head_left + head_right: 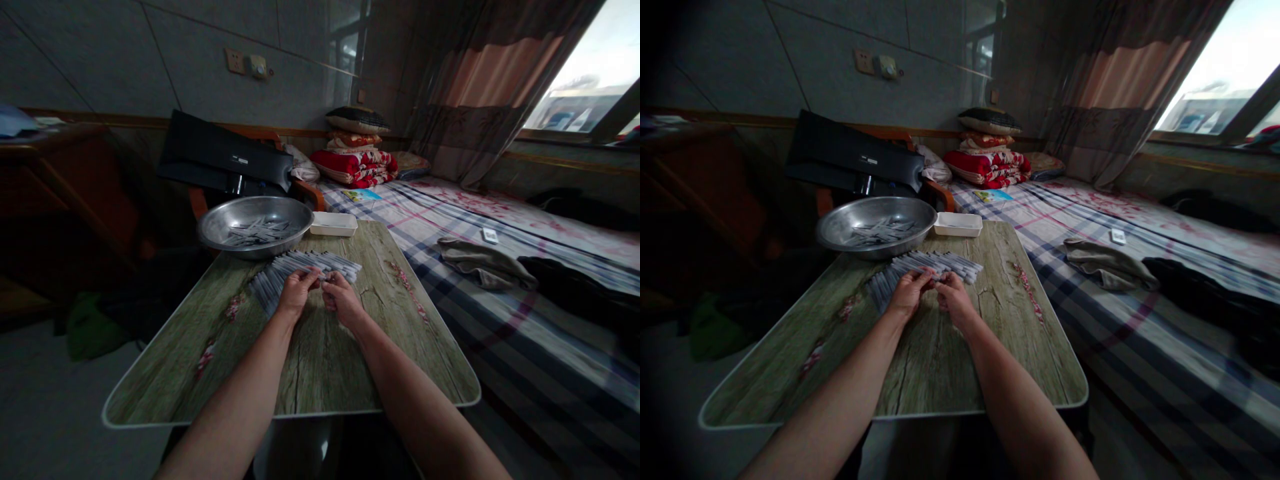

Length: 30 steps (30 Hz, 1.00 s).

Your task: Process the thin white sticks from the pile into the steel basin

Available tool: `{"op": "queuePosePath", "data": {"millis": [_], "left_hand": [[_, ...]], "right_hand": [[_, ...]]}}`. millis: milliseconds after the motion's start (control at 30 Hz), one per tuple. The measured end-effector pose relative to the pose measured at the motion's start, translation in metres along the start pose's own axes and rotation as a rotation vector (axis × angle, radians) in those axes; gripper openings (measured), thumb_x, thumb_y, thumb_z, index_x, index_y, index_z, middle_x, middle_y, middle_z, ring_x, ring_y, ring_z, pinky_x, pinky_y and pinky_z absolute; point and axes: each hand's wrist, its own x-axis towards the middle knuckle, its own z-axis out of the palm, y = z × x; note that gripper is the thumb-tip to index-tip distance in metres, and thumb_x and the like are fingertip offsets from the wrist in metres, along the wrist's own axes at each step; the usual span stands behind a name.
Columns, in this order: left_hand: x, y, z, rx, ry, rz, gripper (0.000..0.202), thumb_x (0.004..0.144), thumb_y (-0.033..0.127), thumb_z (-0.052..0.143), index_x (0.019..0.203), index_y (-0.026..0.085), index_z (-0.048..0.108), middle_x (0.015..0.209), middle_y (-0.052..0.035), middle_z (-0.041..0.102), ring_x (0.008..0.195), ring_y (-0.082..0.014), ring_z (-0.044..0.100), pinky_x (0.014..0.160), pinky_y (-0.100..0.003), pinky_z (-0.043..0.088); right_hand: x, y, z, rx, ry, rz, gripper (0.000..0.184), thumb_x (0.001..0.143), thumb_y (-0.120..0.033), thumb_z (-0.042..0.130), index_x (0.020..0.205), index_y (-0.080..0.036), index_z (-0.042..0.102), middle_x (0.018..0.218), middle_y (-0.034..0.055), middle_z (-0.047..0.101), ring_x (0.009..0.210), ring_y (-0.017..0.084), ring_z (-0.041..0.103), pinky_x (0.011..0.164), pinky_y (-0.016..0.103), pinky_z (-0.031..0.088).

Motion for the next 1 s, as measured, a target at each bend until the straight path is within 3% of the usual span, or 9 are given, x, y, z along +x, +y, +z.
{"op": "queuePosePath", "data": {"millis": [100,200,400,500,600,800,900,1000], "left_hand": [[-0.0005,-0.0002,-0.0006,0.023,-0.004,0.01,0.046,0.05,0.047,0.093,0.074,0.015,0.072,0.07,-0.0005,0.07,0.06,-0.0118,0.058,0.063,-0.026,0.047],[-0.0017,0.0001,-0.0006,0.043,-0.024,0.016,0.042,0.053,0.045,0.092,0.075,0.016,0.072,0.07,-0.0005,0.07,0.059,-0.0116,0.058,0.063,-0.026,0.046],[0.0004,-0.0027,-0.0022,0.056,-0.014,0.012,0.04,0.055,0.045,0.091,0.074,0.016,0.071,0.068,0.0001,0.069,0.059,-0.0121,0.058,0.063,-0.026,0.046],[-0.0001,-0.0026,-0.0021,0.06,-0.034,0.004,0.04,0.055,0.045,0.09,0.075,0.016,0.071,0.068,0.0006,0.069,0.059,-0.0126,0.058,0.063,-0.027,0.047],[-0.002,-0.0004,-0.0007,0.078,-0.027,0.019,0.04,0.053,0.045,0.091,0.074,0.016,0.072,0.068,0.0009,0.068,0.061,-0.0124,0.058,0.064,-0.026,0.047],[-0.003,0.0029,0.0012,0.065,-0.016,0.025,0.042,0.052,0.046,0.091,0.074,0.017,0.07,0.068,0.0007,0.069,0.061,-0.0129,0.059,0.064,-0.027,0.047],[-0.0033,0.0034,0.0012,0.066,-0.026,0.023,0.041,0.054,0.046,0.09,0.074,0.017,0.069,0.068,0.0003,0.069,0.06,-0.0134,0.059,0.064,-0.027,0.047],[-0.0034,0.0031,0.0007,0.094,-0.02,0.048,0.037,0.056,0.044,0.089,0.074,0.017,0.07,0.066,0.0011,0.067,0.058,-0.0119,0.056,0.062,-0.026,0.045]], "right_hand": [[0.0006,0.0001,-0.0002,0.017,0.046,0.059,0.043,0.072,-0.055,0.073,0.081,-0.024,0.046,0.059,-0.0088,0.046,0.038,0.005,0.025,0.037,0.019,0.012],[0.0025,0.0007,-0.0029,-0.047,0.07,0.093,0.047,0.077,-0.063,0.067,0.071,-0.022,0.045,0.053,-0.0079,0.039,0.038,0.005,0.025,0.038,0.02,0.013],[0.0008,0.0,0.0002,-0.007,0.041,0.057,0.038,0.065,-0.039,0.076,0.077,-0.024,0.044,0.053,-0.0106,0.039,0.038,0.005,0.025,0.038,0.019,0.012],[0.0,0.0003,0.0024,-0.006,0.06,0.1,0.035,0.07,-0.048,0.07,0.077,-0.023,0.046,0.057,-0.0085,0.044,0.038,0.005,0.025,0.037,0.019,0.011],[0.0005,0.0016,0.0019,-0.051,0.059,0.124,0.041,0.078,-0.057,0.063,0.068,-0.021,0.045,0.052,-0.0075,0.038,0.038,0.005,0.023,0.038,0.02,0.011],[0.0003,0.0017,0.0017,0.025,0.02,0.073,0.037,0.07,-0.042,0.078,0.078,-0.023,0.047,0.056,-0.0094,0.041,0.039,0.004,0.024,0.039,0.02,0.011],[0.0017,0.0022,0.0,0.077,0.017,0.151,0.04,0.073,-0.053,0.073,0.078,-0.022,0.047,0.059,-0.0077,0.046,0.039,0.004,0.023,0.038,0.019,0.009],[0.0033,0.0031,-0.0024,0.054,0.048,0.209,0.044,0.079,-0.061,0.063,0.071,-0.021,0.045,0.054,-0.0068,0.042,0.038,0.005,0.024,0.038,0.02,0.01]]}}
